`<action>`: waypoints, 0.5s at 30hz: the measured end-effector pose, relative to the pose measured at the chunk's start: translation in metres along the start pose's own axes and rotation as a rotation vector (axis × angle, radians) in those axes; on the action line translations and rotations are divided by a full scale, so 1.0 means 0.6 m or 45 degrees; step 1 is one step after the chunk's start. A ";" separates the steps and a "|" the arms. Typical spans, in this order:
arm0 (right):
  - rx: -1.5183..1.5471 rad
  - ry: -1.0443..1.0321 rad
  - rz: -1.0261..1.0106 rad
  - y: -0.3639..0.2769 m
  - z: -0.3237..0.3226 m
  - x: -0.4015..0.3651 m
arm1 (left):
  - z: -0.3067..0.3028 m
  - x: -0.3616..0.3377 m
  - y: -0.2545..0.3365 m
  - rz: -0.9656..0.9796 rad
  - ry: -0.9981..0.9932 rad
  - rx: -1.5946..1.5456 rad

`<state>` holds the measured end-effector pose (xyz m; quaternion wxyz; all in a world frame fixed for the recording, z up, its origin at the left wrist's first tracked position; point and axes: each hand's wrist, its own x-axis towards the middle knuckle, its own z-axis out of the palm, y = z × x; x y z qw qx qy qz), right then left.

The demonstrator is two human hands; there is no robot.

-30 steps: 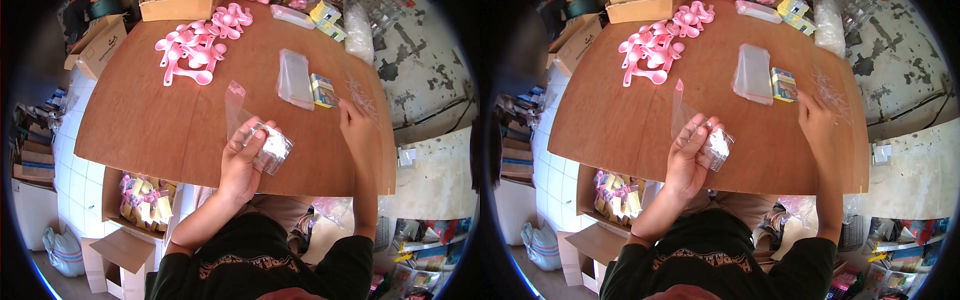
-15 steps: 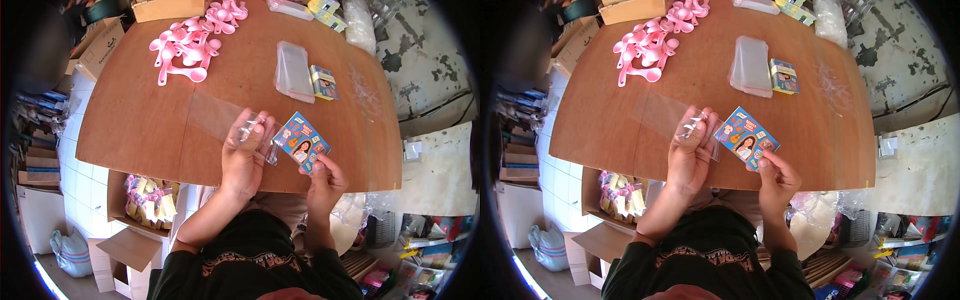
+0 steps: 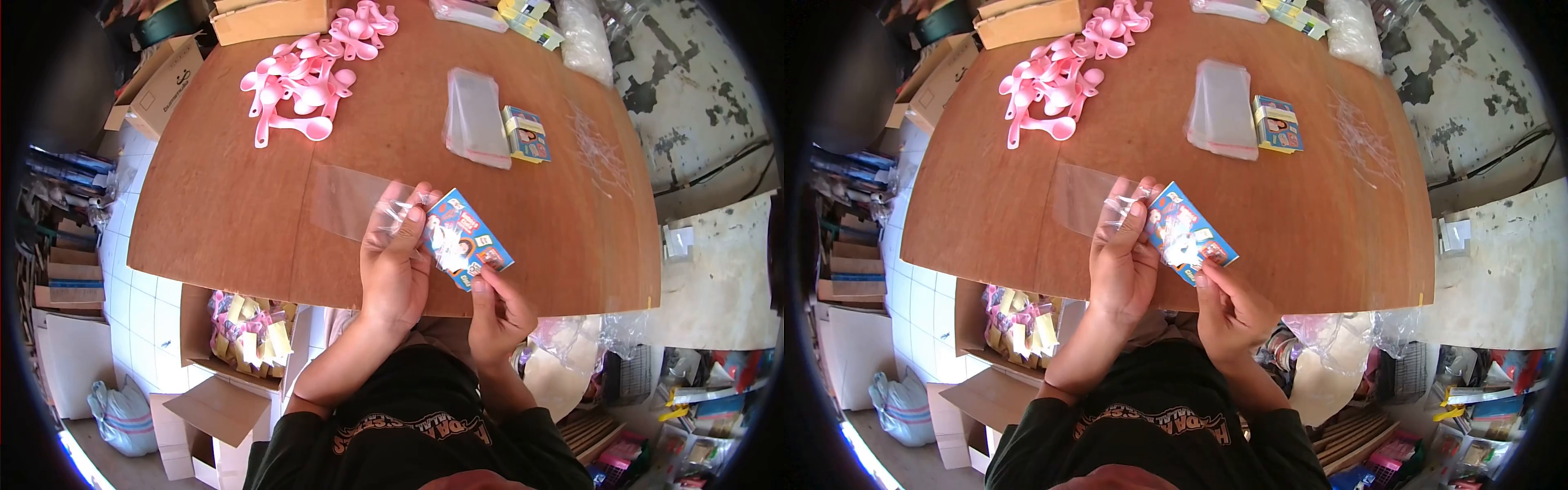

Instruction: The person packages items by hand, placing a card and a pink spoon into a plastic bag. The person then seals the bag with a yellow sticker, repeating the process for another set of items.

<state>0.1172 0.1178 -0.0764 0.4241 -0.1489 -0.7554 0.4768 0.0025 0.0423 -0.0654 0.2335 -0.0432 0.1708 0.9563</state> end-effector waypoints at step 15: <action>0.148 0.062 0.053 0.013 -0.001 -0.001 | -0.003 0.001 0.011 0.067 -0.046 0.061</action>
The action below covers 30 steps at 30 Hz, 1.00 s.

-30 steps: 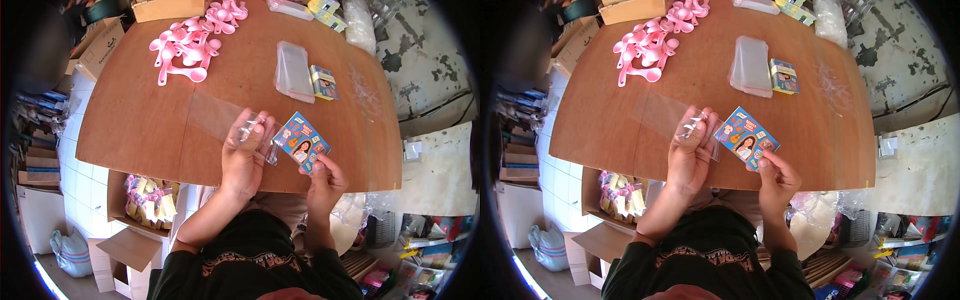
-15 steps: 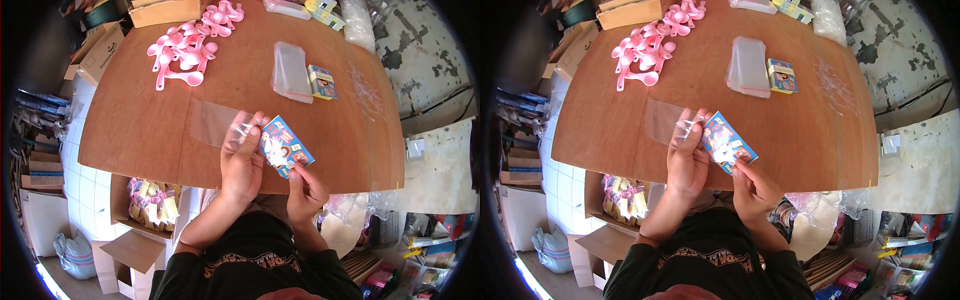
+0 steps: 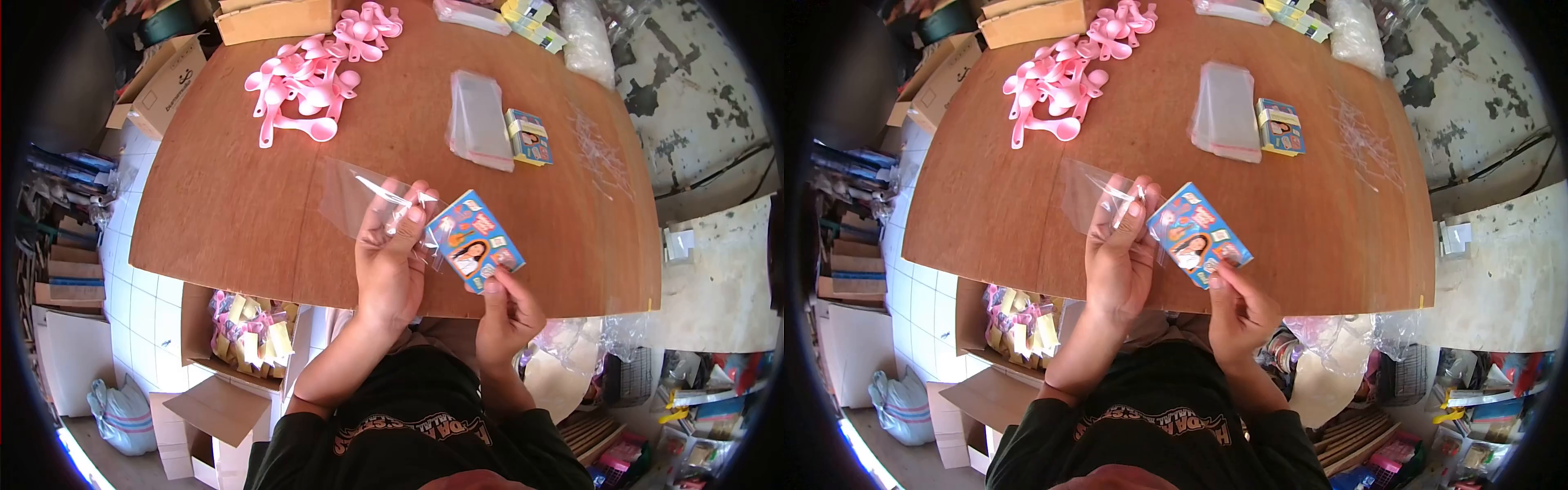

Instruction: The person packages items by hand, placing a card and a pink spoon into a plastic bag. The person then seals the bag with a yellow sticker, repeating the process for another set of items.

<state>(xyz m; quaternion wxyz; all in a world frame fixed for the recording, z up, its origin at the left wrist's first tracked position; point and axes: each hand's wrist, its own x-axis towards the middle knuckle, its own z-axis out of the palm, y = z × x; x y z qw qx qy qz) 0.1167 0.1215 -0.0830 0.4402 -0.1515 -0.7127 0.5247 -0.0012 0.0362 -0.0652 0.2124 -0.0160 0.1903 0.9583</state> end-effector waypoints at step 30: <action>-0.142 -0.100 -0.322 -0.025 0.002 0.081 | 0.002 -0.024 -0.004 -0.311 -0.212 0.081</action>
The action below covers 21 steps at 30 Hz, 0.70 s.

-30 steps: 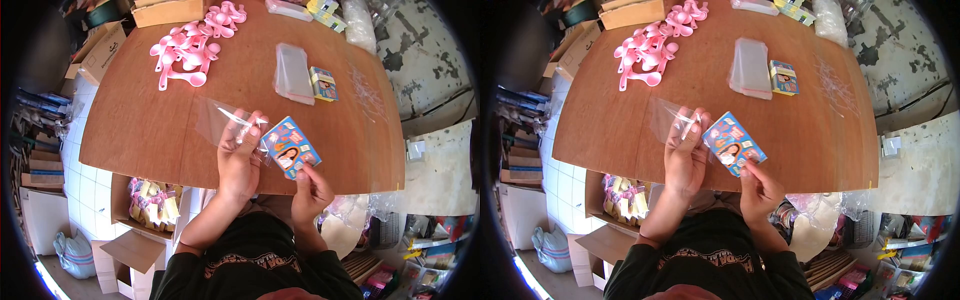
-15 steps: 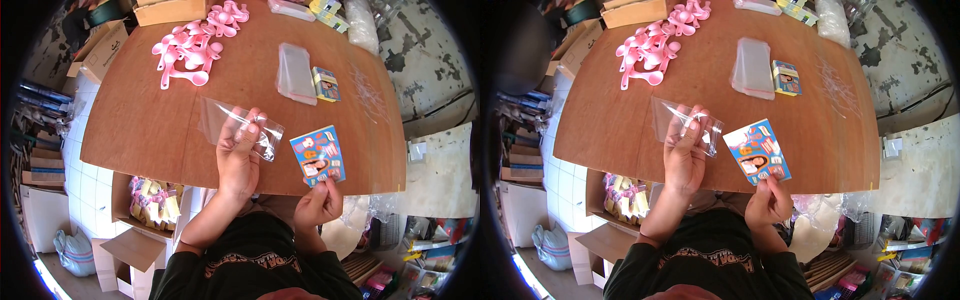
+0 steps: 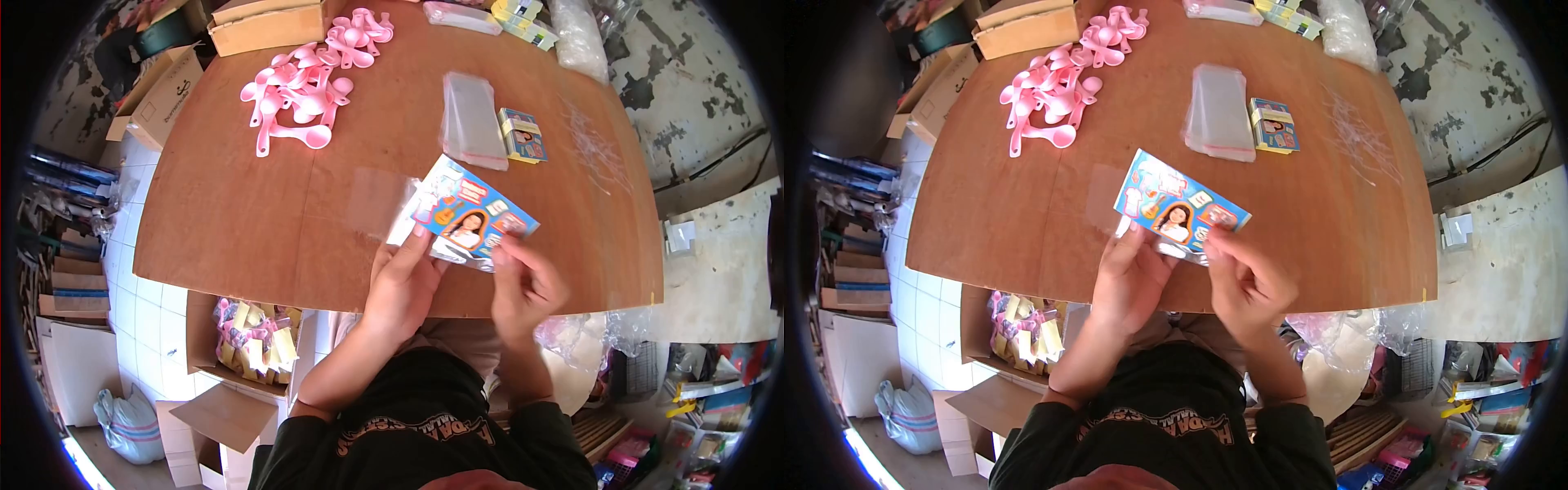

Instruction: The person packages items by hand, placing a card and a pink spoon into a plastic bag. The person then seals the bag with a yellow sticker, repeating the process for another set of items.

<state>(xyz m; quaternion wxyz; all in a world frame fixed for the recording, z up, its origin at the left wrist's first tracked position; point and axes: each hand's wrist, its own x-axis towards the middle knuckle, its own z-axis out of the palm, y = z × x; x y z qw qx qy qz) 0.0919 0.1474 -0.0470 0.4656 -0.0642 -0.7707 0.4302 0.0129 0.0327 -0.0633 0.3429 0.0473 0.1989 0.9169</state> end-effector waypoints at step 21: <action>-0.307 -1.404 -1.732 -0.090 -0.097 0.084 | -0.005 0.003 0.053 -0.761 -0.486 0.519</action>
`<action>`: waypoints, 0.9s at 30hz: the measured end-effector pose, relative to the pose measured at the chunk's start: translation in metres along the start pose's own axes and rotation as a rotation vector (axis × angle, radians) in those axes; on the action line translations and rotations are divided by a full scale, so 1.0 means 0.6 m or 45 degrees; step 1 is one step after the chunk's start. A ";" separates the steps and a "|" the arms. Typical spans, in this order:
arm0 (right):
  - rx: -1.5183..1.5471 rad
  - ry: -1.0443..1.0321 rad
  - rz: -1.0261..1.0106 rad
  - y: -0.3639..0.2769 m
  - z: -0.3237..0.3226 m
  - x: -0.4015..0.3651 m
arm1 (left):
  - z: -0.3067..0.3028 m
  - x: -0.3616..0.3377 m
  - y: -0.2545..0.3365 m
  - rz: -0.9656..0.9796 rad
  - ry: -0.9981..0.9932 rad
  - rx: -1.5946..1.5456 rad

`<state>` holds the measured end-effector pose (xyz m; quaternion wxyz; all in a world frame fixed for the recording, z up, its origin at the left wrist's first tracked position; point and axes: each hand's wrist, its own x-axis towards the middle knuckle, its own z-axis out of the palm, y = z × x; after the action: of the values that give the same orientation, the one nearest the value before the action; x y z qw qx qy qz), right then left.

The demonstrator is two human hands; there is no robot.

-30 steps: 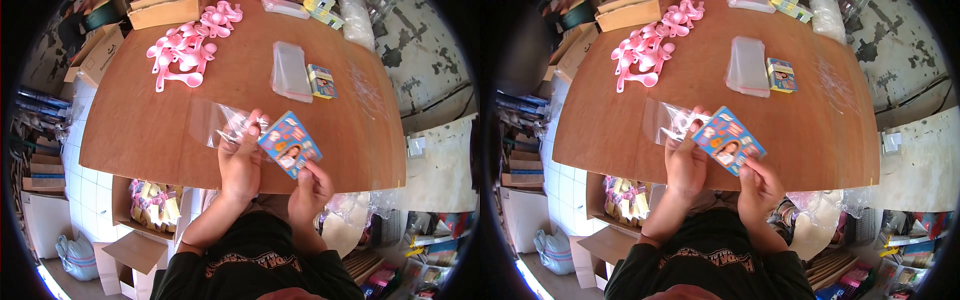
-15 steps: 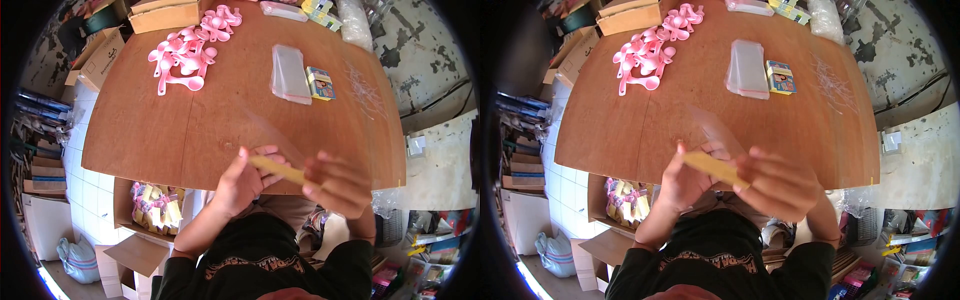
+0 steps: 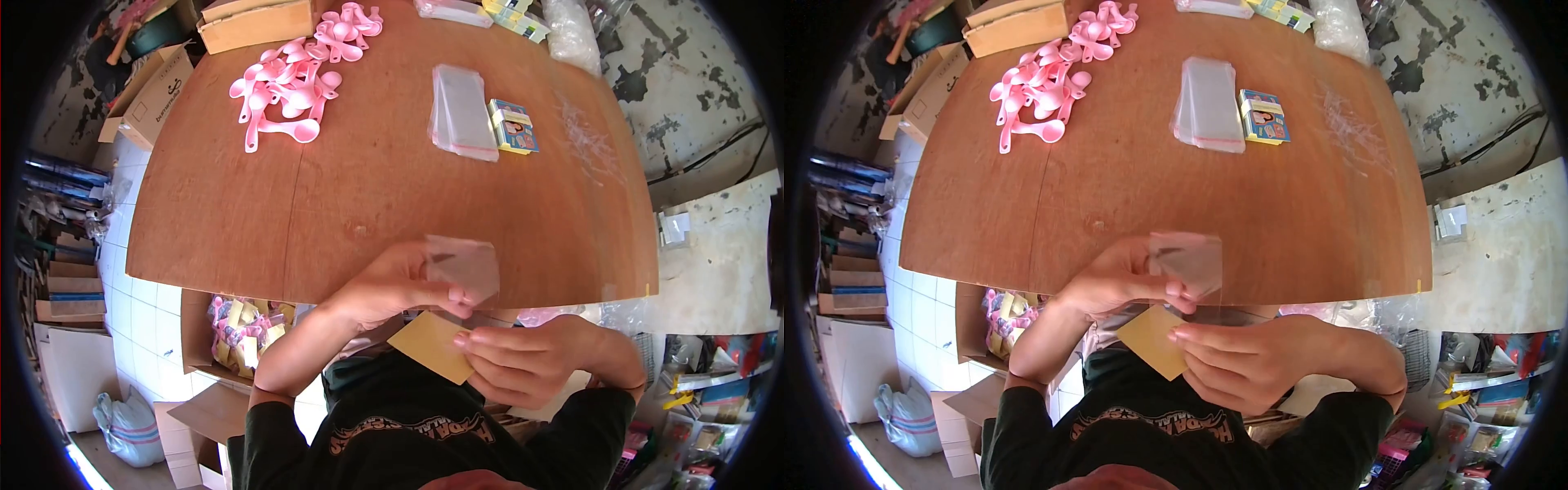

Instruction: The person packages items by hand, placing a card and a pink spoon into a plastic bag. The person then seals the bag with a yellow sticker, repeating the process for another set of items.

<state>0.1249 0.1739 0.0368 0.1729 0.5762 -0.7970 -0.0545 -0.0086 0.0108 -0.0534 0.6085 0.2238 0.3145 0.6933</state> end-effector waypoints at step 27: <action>0.456 1.637 1.905 -0.055 0.156 0.061 | 0.015 0.026 -0.004 1.157 1.018 -0.217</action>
<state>0.1131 0.1184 -0.0522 0.4712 -0.1358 -0.7061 0.5108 -0.0033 0.0279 -0.0500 0.1026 0.0085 0.3349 0.9366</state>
